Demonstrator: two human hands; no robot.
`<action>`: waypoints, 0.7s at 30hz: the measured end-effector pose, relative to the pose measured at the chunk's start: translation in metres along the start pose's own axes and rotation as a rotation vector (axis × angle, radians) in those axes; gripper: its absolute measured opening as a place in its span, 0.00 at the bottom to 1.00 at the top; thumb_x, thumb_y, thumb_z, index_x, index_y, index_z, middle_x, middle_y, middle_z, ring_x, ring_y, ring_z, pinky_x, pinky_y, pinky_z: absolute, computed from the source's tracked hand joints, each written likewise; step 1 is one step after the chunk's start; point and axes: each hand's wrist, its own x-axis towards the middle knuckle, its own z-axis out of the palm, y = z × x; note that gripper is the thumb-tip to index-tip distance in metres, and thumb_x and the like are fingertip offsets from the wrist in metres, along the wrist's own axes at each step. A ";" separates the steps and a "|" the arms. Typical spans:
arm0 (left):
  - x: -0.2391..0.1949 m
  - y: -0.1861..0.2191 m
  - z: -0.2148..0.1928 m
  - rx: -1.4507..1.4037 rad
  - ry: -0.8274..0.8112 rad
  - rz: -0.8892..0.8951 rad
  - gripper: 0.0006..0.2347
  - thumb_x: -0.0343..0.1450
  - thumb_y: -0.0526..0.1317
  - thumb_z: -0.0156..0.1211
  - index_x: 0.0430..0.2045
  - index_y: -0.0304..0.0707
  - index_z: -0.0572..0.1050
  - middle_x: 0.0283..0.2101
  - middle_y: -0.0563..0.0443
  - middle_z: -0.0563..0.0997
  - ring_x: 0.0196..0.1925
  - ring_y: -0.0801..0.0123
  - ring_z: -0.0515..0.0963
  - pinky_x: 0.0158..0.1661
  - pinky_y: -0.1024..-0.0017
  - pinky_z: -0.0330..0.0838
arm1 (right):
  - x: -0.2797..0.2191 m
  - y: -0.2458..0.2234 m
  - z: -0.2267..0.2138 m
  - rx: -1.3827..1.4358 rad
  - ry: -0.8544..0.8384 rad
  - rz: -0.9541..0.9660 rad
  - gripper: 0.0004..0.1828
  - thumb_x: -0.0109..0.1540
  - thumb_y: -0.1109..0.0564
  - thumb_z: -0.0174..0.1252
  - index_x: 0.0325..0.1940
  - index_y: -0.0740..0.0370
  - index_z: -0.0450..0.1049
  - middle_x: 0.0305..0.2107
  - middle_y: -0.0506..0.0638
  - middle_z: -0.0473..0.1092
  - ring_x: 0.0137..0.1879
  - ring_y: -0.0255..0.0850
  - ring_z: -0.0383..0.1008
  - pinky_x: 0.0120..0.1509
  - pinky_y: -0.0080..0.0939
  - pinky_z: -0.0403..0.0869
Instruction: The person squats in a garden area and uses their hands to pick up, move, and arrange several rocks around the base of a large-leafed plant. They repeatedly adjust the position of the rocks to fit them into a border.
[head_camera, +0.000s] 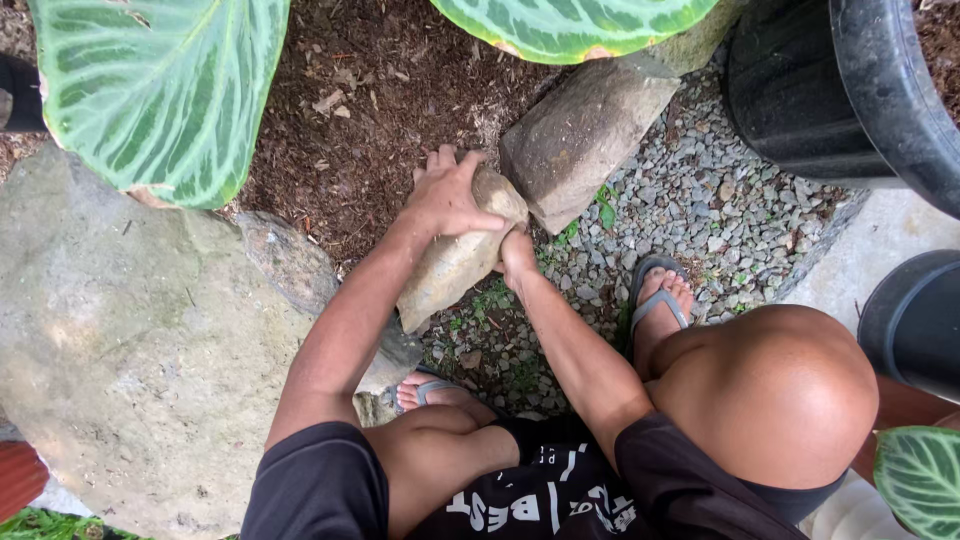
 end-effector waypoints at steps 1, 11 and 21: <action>0.001 0.000 -0.001 0.000 -0.004 -0.017 0.54 0.47 0.63 0.77 0.70 0.49 0.58 0.71 0.24 0.52 0.74 0.36 0.52 0.68 0.37 0.49 | 0.003 -0.002 0.001 0.013 0.009 0.003 0.34 0.73 0.39 0.22 0.63 0.62 0.66 0.46 0.56 0.75 0.47 0.45 0.80 0.48 0.51 0.82; -0.006 -0.006 0.006 -0.009 0.069 0.032 0.52 0.47 0.62 0.75 0.69 0.47 0.60 0.66 0.27 0.61 0.67 0.42 0.62 0.62 0.44 0.61 | 0.001 0.010 0.014 0.414 -0.086 -0.071 0.36 0.73 0.36 0.20 0.67 0.62 0.64 0.57 0.59 0.71 0.63 0.49 0.74 0.66 0.52 0.74; -0.023 -0.012 0.012 0.073 0.435 0.247 0.47 0.49 0.66 0.73 0.61 0.39 0.72 0.59 0.35 0.66 0.64 0.48 0.62 0.61 0.51 0.57 | 0.025 0.016 0.020 0.262 0.108 -0.041 0.41 0.71 0.30 0.25 0.65 0.66 0.65 0.56 0.61 0.71 0.62 0.53 0.73 0.65 0.54 0.72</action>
